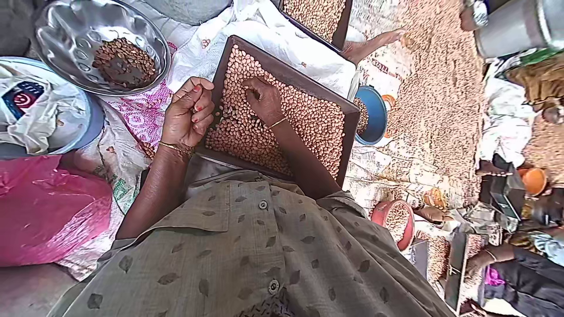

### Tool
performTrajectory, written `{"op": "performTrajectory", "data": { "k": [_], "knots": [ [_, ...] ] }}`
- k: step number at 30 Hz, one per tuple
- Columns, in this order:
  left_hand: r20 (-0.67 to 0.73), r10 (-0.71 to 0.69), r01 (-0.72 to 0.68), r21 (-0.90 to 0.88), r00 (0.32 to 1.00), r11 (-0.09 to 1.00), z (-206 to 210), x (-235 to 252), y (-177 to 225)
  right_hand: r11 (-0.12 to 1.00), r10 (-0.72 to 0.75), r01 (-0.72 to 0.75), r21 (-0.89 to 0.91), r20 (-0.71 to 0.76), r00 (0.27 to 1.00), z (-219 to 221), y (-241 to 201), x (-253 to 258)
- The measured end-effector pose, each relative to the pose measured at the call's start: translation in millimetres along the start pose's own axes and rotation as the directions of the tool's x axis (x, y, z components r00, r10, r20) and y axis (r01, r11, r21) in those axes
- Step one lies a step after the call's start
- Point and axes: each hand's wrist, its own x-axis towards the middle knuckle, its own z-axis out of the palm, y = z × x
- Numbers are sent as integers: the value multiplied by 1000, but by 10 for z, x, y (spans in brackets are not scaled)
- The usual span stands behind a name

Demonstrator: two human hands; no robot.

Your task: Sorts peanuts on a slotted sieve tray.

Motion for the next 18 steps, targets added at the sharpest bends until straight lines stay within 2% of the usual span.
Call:
{"op": "performTrajectory", "data": {
  "k": [6, 10, 13, 16, 18],
  "knots": [
    [6, -8, 8, -4, 1000, 1000, -4, 0, 1, 999, 45, -47, 20, 78, 996, -77, 10, -22],
    [8, -6, 6, -12, 1000, 1000, -11, 6, 2, 993, 7, 13, -117, 174, 985, -86, -74, 6],
    [1, -7, 7, -18, 1000, 1000, -5, 8, 1, 976, 84, -25, -214, 270, 959, -131, -234, 55],
    [1, -7, 7, -5, 1000, 1000, -20, 9, -4, 977, 67, -22, -214, 206, 976, -89, -239, 28],
    [0, -3, 3, -4, 1000, 1000, -9, 6, -3, 991, 46, -27, -131, 146, 988, -65, -147, 1]
  ]
}}
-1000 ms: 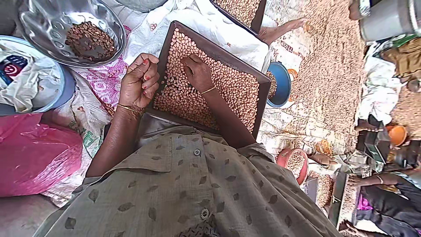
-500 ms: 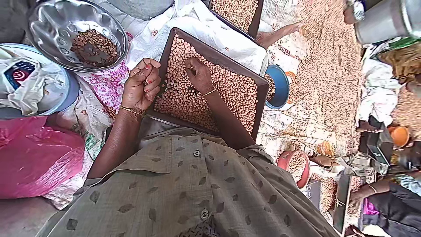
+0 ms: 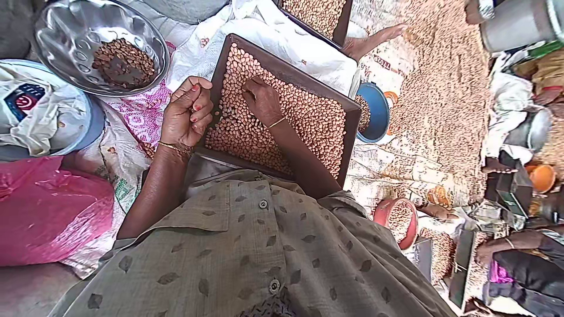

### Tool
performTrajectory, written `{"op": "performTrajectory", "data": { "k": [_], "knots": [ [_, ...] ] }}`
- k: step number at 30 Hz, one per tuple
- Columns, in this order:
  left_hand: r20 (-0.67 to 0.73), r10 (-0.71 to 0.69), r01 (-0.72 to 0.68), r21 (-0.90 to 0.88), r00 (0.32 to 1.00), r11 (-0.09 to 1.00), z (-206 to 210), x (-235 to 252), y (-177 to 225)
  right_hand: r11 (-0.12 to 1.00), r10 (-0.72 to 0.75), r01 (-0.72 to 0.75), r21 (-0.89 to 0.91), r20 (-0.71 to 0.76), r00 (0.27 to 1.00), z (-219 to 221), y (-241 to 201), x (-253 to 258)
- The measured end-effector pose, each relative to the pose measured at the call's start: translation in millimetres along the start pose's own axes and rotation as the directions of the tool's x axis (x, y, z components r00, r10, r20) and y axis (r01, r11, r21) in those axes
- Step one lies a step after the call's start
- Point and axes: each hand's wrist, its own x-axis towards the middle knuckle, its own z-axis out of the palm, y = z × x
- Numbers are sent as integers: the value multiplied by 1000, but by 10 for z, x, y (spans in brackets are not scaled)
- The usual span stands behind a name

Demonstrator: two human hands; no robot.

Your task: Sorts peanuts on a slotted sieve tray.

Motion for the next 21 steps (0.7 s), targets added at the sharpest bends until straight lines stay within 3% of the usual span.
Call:
{"op": "performTrajectory", "data": {
  "k": [3, 5, 6, 8, 9, 10, 11, 12, 13, 15, 16, 19, 21],
  "knots": [
    [7, 4, -4, -9, 1000, 1000, 0, 1, 4, 974, 9, 11, 228, -88, 996, -60, 189, 10],
    [13, 5, -4, -23, 1000, 1000, -15, -4, 2, 897, 70, 65, 436, -287, 955, -226, 344, 3],
    [16, 4, -3, -30, 1000, 1000, -23, -3, 0, 825, 179, 75, 561, -384, 906, -388, 398, -11],
    [24, 2, -1, -44, 1000, 999, -30, 2, 0, 578, 521, 102, 810, -462, 718, -802, 488, -29],
    [25, 2, -1, -45, 1000, 999, -26, 2, 4, 403, 690, 136, 905, -398, 604, -1010, 523, -23],
    [26, 1, 1, -44, 1000, 999, -21, 2, 8, 255, 789, 179, 950, -311, 530, -1168, 559, -32],
    [31, -2, 4, -43, 1000, 999, -18, 3, 9, 180, 814, 196, 964, -258, 520, -1243, 564, -71],
    [38, -5, 6, -44, 999, 999, -15, 10, 12, 184, 788, 159, 970, -242, 566, -1234, 522, -121],
    [41, -5, 7, -45, 999, 999, -15, 21, 15, 241, 709, 86, 967, -236, 665, -1163, 441, -171],
    [32, -8, 10, -49, 999, 999, -18, 10, 1, 401, 409, -43, 915, -136, 902, -929, 184, -277],
    [27, -7, 8, -45, 1000, 999, -18, 9, -1, 498, 245, -78, 864, -53, 968, -784, 46, -291],
    [22, -6, 6, -13, 1000, 1000, -11, 7, 10, 858, -70, 13, 513, 92, 993, -273, -273, -272],
    [17, -5, 5, 12, 1000, 1000, -12, -1, 14, 973, -184, 160, 169, 138, 973, -7, -402, -300]
  ]
}}
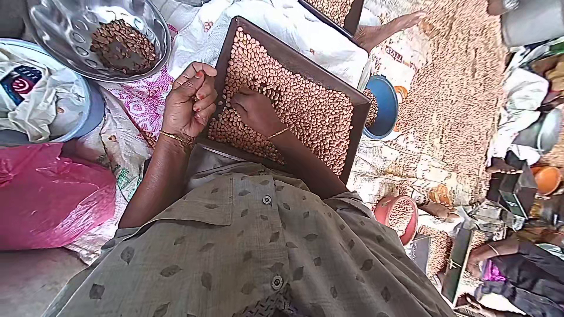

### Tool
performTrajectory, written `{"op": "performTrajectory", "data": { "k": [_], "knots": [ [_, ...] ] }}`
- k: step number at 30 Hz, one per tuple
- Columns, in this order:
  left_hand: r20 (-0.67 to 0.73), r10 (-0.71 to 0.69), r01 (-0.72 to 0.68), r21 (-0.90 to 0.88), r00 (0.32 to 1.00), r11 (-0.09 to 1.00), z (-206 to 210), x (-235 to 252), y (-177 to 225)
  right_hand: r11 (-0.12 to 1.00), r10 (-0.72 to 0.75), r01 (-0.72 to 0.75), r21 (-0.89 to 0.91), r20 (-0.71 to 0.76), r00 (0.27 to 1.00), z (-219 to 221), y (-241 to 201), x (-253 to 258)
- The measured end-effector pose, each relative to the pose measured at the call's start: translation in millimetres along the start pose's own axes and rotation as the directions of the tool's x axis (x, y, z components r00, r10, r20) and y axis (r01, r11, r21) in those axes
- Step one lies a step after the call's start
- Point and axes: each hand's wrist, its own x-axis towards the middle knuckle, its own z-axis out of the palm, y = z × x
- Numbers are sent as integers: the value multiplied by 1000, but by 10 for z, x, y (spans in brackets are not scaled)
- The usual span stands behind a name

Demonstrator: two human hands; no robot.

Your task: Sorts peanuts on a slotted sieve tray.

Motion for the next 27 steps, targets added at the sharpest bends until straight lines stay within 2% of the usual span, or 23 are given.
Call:
{"op": "performTrajectory", "data": {
  "k": [1, 3, 6, 9, 11, 12, 13, 14, 15, 16, 17, 18, 19, 20, 21, 22, 24, 25, 26, 27],
  "knots": [
    [-5, 1, -1, -1, 1000, 1000, 2, -2, -2, 991, -14, 17, -133, 22, 1000, 69, -61, -1],
    [-2, -1, 1, 0, 1000, 1000, -4, 4, -4, 963, 64, -34, -268, 105, 992, 56, -210, 11],
    [-3, -10, 10, 5, 1000, 1000, -5, 10, 0, 928, 181, -100, -359, 201, 963, 4, -382, 39],
    [-16, -12, 12, 5, 1000, 1000, -20, 2, -4, 922, 127, -63, -381, 145, 981, 122, -354, 7],
    [-10, -12, 12, 5, 1000, 1000, -19, 5, -6, 947, 151, -110, -301, 119, 981, 100, -259, 33],
    [-4, -9, 9, 0, 1000, 1000, -16, 6, -7, 966, 178, -162, -199, 66, 982, 27, -171, 48],
    [-2, -7, 6, -6, 1000, 1000, -18, 8, -7, 979, 192, -195, -59, -53, 980, -83, -48, 42],
    [-2, -5, 5, -11, 1000, 1000, -21, 6, -7, 981, 187, -166, 105, -246, 951, -208, 112, 13],
    [0, -5, 5, -16, 1000, 1000, -25, 2, -7, 959, 205, -93, 266, -435, 877, -379, 278, -23],
    [-1, -5, 5, -17, 1000, 1000, -31, -2, -6, 902, 276, 0, 433, -575, 771, -605, 405, -76],
    [-3, -8, 8, -14, 1000, 1000, -26, -4, -2, 806, 408, 70, 588, -637, 654, -861, 489, -146],
    [-6, -11, 11, -8, 1000, 1000, -16, -4, 4, 683, 564, 139, 717, -639, 524, -1106, 544, -212],
    [-7, -15, 15, -4, 1000, 1000, -8, 0, 7, 544, 707, 205, 813, -577, 409, -1311, 585, -272],
    [-9, -18, 18, -1, 1000, 1000, -1, 4, 7, 428, 800, 247, 870, -491, 345, -1452, 625, -338],
    [-8, -22, 22, 2, 1000, 1000, 6, 9, 5, 371, 829, 232, 899, -433, 353, -1504, 660, -429],
    [-11, -23, 23, 2, 1000, 1000, 10, 17, 5, 378, 817, 162, 912, -411, 404, -1474, 680, -516],
    [-18, -22, 22, -3, 1000, 1000, 9, 18, 5, 460, 714, -34, 887, -348, 607, -1279, 652, -665],
    [-22, -23, 23, -3, 999, 1000, 5, 8, 2, 504, 642, -135, 853, -265, 720, -1159, 621, -735],
    [-23, -24, 24, -2, 999, 1000, 3, 9, 6, 546, 567, -212, 811, -171, 806, -1046, 594, -777],
    [-24, -26, 26, -1, 999, 1000, 3, 13, 9, 583, 507, -265, 768, -89, 857, -945, 564, -798]
  ]
}}
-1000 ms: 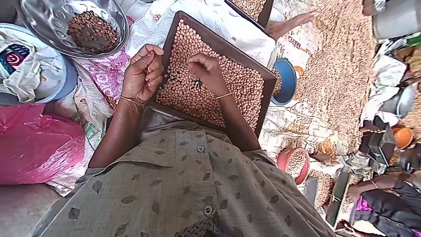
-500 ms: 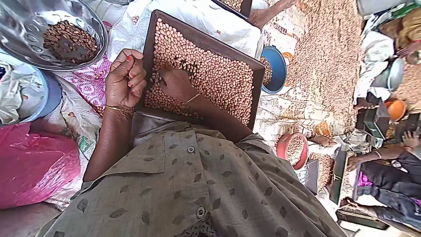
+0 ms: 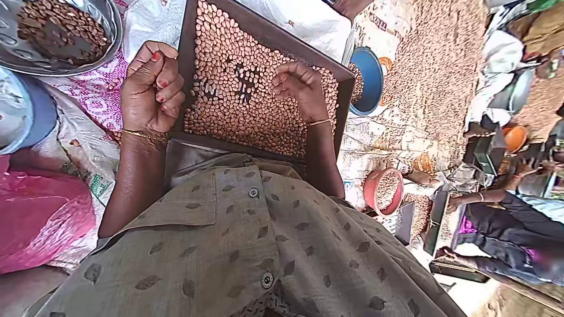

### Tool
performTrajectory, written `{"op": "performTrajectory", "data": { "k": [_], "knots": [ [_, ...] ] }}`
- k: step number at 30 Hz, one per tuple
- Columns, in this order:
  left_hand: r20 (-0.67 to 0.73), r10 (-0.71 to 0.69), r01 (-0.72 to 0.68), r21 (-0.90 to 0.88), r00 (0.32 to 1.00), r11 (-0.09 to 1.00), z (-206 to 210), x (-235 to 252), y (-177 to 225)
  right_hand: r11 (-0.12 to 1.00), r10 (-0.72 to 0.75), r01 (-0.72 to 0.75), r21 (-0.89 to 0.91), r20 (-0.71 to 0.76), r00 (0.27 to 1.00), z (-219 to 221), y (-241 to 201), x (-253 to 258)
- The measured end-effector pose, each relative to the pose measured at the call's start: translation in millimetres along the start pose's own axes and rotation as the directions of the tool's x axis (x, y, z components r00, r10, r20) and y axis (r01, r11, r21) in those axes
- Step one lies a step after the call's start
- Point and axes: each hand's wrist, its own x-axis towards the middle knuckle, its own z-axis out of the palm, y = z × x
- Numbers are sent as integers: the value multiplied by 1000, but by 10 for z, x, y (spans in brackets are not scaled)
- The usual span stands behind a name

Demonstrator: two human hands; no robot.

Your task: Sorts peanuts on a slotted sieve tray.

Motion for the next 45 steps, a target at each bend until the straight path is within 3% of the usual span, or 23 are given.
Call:
{"op": "performTrajectory", "data": {
  "k": [3, 5, 7, 11, 14, 16, 19, 21, 24, 27, 29, 32, 37, 40, 43, 45],
  "knots": [
    [1, 2, -2, -12, 1000, 1000, 4, 7, -7, 986, 73, -34, -166, 236, 969, 160, 70, -98],
    [-9, 5, -5, -34, 1000, 999, 8, 9, -5, 973, 144, -60, -221, 386, 911, 201, 57, -140],
    [-19, 4, -4, -44, 1000, 999, 14, 5, -3, 956, 234, -123, -267, 434, 870, 199, 61, -166],
    [-19, 4, -5, -53, 1000, 999, 0, 3, -7, 923, 174, -130, -363, 89, 981, 49, 195, -114],
    [-16, 3, -4, -67, 1000, 998, -5, 8, -3, 889, 46, -101, -446, -133, 990, -26, 256, -62],
    [-22, 4, -5, -68, 1000, 998, 2, 3, -7, 905, -26, -47, -422, -165, 986, 2, 242, -68],
    [-18, 8, -9, -69, 1000, 998, -3, 2, -6, 965, -37, 62, -253, 103, 994, 144, 102, -179],
    [-16, 8, -9, -79, 1000, 997, -7, 3, -8, 973, -49, 125, -196, 355, 933, 285, 98, -268],
    [-12, 5, -6, -72, 1000, 997, -15, 6, -8, 908, 40, 182, -379, 508, 860, 478, 200, -343],
    [-4, 7, -7, -57, 1000, 998, -12, 0, -9, 896, 4, 178, -406, 409, 913, 463, 251, -319],
    [7, 6, -6, -62, 1000, 998, -11, 2, -4, 894, -93, 186, -408, 237, 967, 354, 242, -232],
    [4, 5, -5, -63, 1000, 998, -12, 3, -6, 919, -93, 105, -379, 50, 994, 159, 87, -90],
    [-6, 9, -10, -47, 1000, 999, -9, 5, -5, 931, 80, 2, -365, 211, 974, 156, 98, -19],
    [-6, 9, -9, -46, 1000, 999, -19, 7, -8, 917, 167, -124, -380, 82, 982, 216, 226, -3],
    [2, 5, -5, -46, 1000, 999, -29, -1, -8, 853, 25, -46, -520, -46, 999, 158, 302, 32],
    [-2, 5, -5, -34, 1000, 999, -12, 11, -5, 802, -88, 80, -592, 16, 996, 168, 318, 10]
  ]
}}
